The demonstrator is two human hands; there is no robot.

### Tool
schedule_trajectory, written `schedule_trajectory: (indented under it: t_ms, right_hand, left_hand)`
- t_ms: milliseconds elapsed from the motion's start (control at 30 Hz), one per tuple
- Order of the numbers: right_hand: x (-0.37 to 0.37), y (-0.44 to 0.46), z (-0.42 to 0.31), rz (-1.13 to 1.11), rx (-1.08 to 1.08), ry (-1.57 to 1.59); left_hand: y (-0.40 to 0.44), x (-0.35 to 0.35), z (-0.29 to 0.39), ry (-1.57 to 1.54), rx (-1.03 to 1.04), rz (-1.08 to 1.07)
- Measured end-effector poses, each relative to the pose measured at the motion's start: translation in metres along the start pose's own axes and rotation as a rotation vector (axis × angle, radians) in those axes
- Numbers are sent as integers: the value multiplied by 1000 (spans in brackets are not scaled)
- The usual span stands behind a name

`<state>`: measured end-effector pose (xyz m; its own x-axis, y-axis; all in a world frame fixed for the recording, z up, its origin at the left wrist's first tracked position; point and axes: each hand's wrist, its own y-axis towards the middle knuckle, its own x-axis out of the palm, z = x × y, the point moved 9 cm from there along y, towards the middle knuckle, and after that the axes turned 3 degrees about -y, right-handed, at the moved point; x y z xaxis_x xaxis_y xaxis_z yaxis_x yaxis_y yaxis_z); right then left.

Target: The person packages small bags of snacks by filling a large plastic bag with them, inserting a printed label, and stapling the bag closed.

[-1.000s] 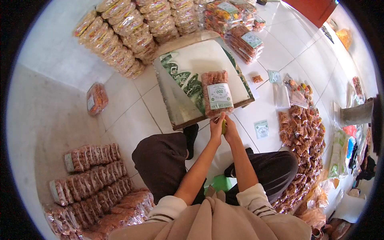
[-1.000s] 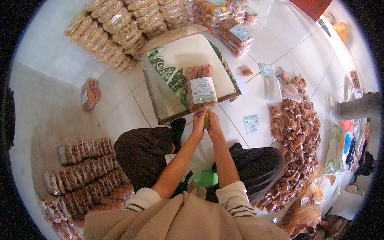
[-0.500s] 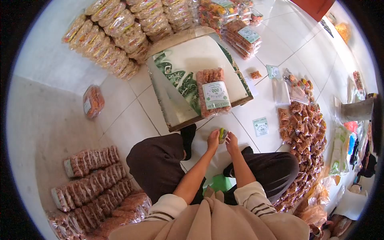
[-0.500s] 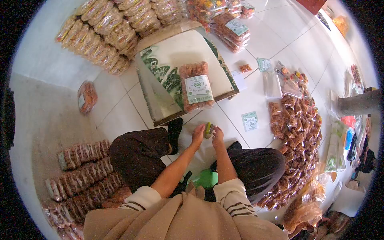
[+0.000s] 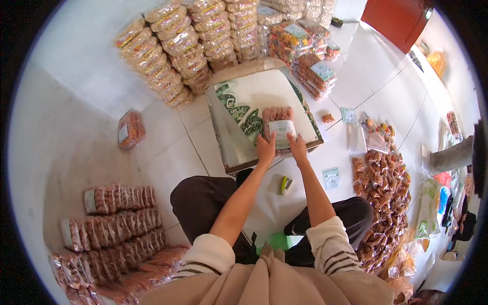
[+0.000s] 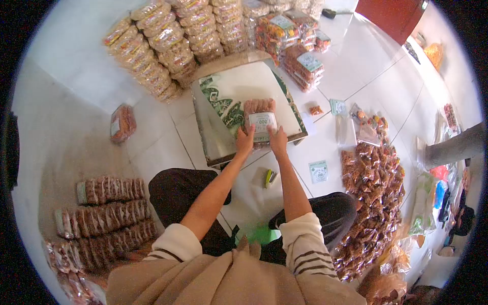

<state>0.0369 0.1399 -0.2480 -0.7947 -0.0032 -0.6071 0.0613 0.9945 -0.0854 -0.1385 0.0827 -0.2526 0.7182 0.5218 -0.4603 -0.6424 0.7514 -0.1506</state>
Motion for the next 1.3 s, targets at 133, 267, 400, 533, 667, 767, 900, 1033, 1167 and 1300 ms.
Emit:
schedule_trajectory:
  t_ms: [133, 267, 400, 533, 667, 767, 900, 1033, 1167, 1300]
  right_hand:
    - [1, -14, -2, -383, 234, 474]
    - [-39, -31, -20, -546, 227, 650]
    - [-132, -51, -57, -436, 6, 734]
    - [-231, -68, -88, -272, -48, 809]
    - [-316, -81, -108, -212, -229, 1059]
    - [-346, -77, -101, -168, -290, 1216]
    - [-351, -60, -83, -129, -243, 1287]
    - [-346, -14, -48, -23, -136, 1318]
    - [-332, 54, -12, 40, -45, 1257]
    - [-286, 135, 42, 28, 97, 1182]
  left_hand:
    - [-18, 29, 1, -571, -324, -635]
    - [-53, 53, 26, -807, -422, -767]
    - [-98, 37, 118, -743, -204, -797]
    - [-147, 31, 222, -858, -24, -889]
    - [-177, 56, 299, -922, -63, -1045]
    - [-190, 68, 335, -952, -16, -1101]
    - [-188, 101, 343, -853, 20, -1146]
    - [-163, 137, 345, -888, 80, -1089]
    - [-107, 197, 318, -822, -39, -1001]
    - [-44, 272, 278, -902, -91, -990]
